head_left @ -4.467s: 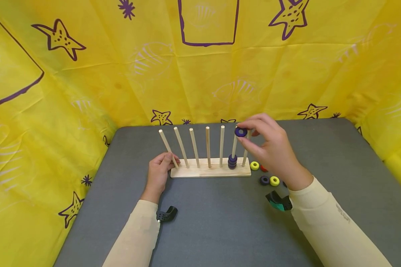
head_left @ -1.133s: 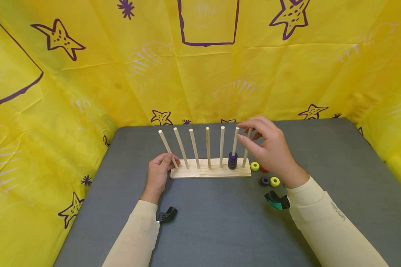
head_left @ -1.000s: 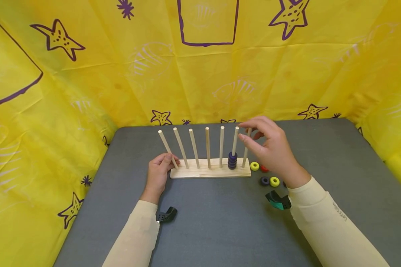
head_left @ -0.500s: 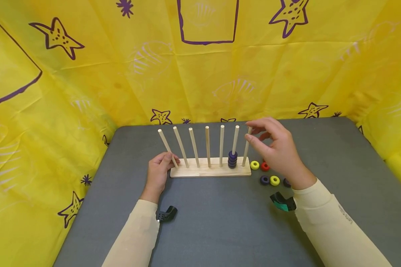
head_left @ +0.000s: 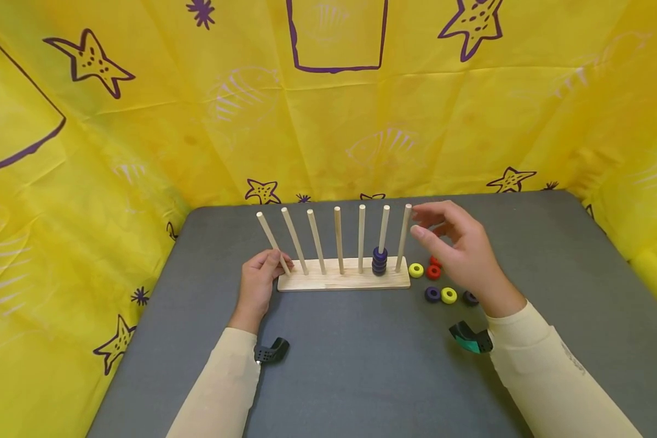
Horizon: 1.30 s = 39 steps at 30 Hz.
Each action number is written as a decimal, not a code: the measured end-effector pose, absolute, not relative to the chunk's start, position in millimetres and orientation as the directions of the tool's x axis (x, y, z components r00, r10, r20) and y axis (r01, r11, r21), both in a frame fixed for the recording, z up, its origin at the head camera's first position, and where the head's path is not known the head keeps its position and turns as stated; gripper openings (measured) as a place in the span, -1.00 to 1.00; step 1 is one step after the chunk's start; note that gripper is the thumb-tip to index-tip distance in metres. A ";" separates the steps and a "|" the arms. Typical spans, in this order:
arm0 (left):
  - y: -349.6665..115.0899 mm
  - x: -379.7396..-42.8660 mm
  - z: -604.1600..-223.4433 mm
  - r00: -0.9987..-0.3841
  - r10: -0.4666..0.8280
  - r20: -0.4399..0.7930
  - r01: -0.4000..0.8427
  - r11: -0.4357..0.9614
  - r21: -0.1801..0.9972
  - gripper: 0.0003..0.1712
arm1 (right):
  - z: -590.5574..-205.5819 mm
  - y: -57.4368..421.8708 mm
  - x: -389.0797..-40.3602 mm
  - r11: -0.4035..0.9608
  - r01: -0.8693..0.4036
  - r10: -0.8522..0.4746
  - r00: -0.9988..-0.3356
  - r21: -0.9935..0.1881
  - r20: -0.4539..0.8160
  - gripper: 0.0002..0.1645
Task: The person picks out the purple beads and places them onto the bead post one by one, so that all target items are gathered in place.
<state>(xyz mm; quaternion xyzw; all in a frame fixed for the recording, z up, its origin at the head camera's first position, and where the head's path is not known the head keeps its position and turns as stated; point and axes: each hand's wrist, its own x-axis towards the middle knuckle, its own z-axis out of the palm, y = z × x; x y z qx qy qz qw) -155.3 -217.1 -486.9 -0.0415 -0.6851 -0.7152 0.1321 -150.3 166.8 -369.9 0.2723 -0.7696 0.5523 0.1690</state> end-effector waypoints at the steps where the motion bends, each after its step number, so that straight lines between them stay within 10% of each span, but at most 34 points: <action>1: -216.9 -155.3 -486.5 -0.962 -0.133 0.240 0.246 -0.028 0.969 -0.61 | -371.3 167.9 -149.5 0.230 -0.598 -0.235 -0.799 -0.767 0.553 -0.57; 39: -218.0 -155.2 -488.0 -0.962 -0.135 0.238 0.240 0.001 0.971 -0.61 | -432.8 207.7 -134.1 -0.003 -0.478 -0.383 -0.811 -0.878 0.443 -0.19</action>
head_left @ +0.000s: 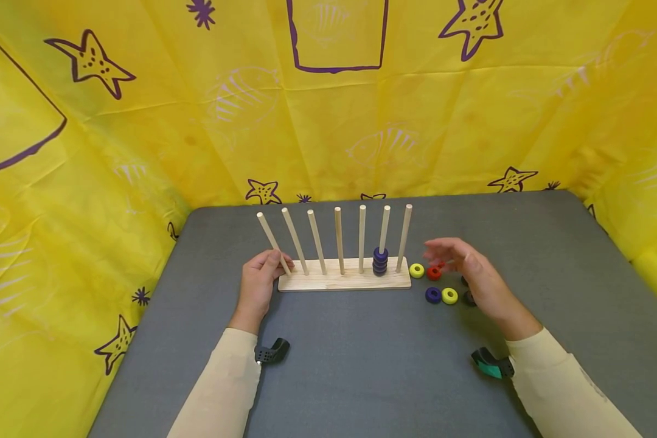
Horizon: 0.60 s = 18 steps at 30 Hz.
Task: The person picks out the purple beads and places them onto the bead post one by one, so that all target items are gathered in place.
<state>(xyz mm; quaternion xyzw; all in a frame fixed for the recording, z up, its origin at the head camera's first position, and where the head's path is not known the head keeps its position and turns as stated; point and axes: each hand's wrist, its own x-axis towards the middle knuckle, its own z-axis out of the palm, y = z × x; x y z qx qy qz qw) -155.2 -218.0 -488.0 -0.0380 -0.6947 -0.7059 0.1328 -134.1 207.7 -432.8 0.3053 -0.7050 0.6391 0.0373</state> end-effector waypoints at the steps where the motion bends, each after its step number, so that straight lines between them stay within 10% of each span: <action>1: -217.8 -155.2 -488.1 -0.962 -0.134 0.237 0.239 0.000 0.971 -0.60 | -434.3 208.8 -133.8 -0.003 -0.480 -0.385 -0.809 -0.877 0.444 -0.19; 18: -217.9 -155.8 -488.0 -0.962 -0.126 0.243 0.247 -0.010 0.969 -0.62 | -457.9 217.8 -125.6 0.149 -0.429 -0.366 -0.861 -0.891 0.353 -0.28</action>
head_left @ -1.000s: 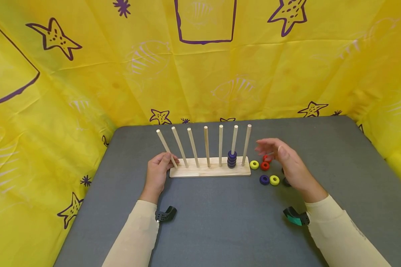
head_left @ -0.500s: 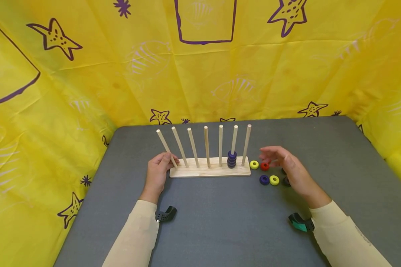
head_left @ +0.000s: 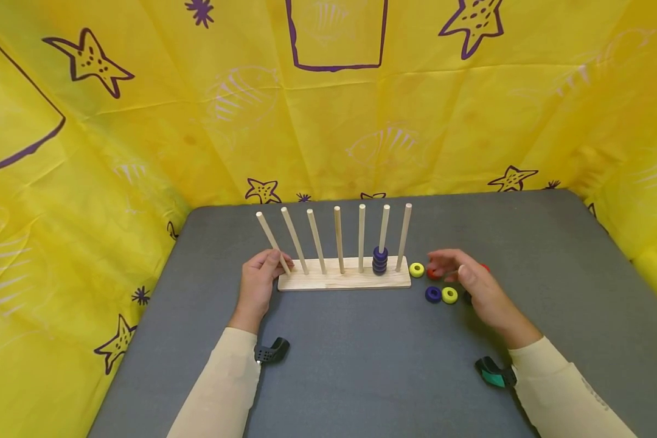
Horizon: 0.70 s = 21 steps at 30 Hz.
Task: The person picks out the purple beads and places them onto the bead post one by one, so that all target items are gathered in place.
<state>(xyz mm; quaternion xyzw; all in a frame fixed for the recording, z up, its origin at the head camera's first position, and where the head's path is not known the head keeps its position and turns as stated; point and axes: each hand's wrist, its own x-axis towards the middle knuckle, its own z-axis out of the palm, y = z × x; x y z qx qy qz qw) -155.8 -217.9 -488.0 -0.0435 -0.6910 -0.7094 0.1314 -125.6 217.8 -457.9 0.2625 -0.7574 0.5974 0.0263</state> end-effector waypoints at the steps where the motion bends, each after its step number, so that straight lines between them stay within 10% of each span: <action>1: -218.0 -156.1 -488.3 -0.962 -0.125 0.243 0.246 -0.012 0.969 -0.63 | -459.6 218.1 -125.7 0.149 -0.428 -0.364 -0.862 -0.892 0.353 -0.31; 21: -217.7 -157.1 -489.1 -0.960 -0.128 0.250 0.256 -0.029 0.966 -0.60 | -472.6 215.6 -123.8 0.395 -0.319 -0.324 -0.926 -0.862 0.194 -0.53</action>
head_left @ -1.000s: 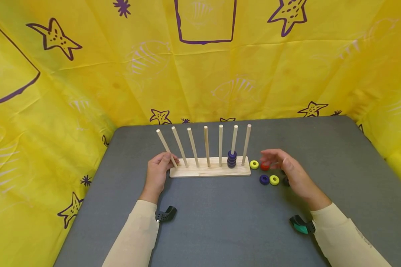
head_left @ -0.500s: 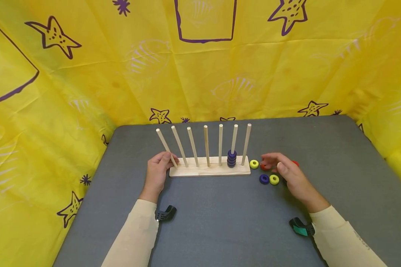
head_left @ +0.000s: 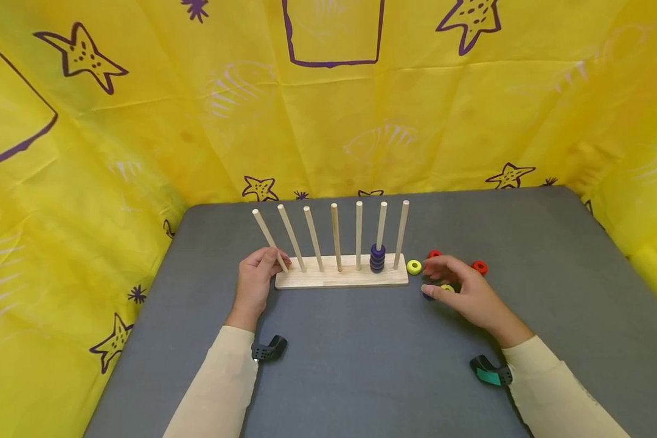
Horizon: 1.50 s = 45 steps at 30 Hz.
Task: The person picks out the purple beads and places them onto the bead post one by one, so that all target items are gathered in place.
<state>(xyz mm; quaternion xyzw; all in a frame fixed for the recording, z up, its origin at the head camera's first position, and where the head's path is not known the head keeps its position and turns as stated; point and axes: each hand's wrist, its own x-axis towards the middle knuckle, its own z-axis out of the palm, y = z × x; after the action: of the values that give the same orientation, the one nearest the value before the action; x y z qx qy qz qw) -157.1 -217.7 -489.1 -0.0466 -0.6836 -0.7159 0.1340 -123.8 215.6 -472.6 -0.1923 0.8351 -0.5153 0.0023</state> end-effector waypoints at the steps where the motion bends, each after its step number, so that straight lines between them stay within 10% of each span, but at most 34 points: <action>1: -218.0 -157.2 -489.1 -0.960 -0.126 0.252 0.257 -0.031 0.966 -0.59 | -472.8 214.9 -123.9 0.408 -0.320 -0.324 -0.926 -0.855 0.192 -0.51; 45: -218.4 -156.1 -488.2 -0.963 -0.122 0.239 0.240 0.004 0.971 -0.57 | -480.3 215.7 -130.8 0.574 -0.487 -0.455 -0.858 -0.658 0.239 -0.60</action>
<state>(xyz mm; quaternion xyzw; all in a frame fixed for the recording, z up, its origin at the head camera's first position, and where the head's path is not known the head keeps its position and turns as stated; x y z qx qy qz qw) -156.1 -218.4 -488.2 -0.0424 -0.6967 -0.7045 0.1283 -130.8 215.7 -480.3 -0.2656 0.8869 -0.3774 -0.0215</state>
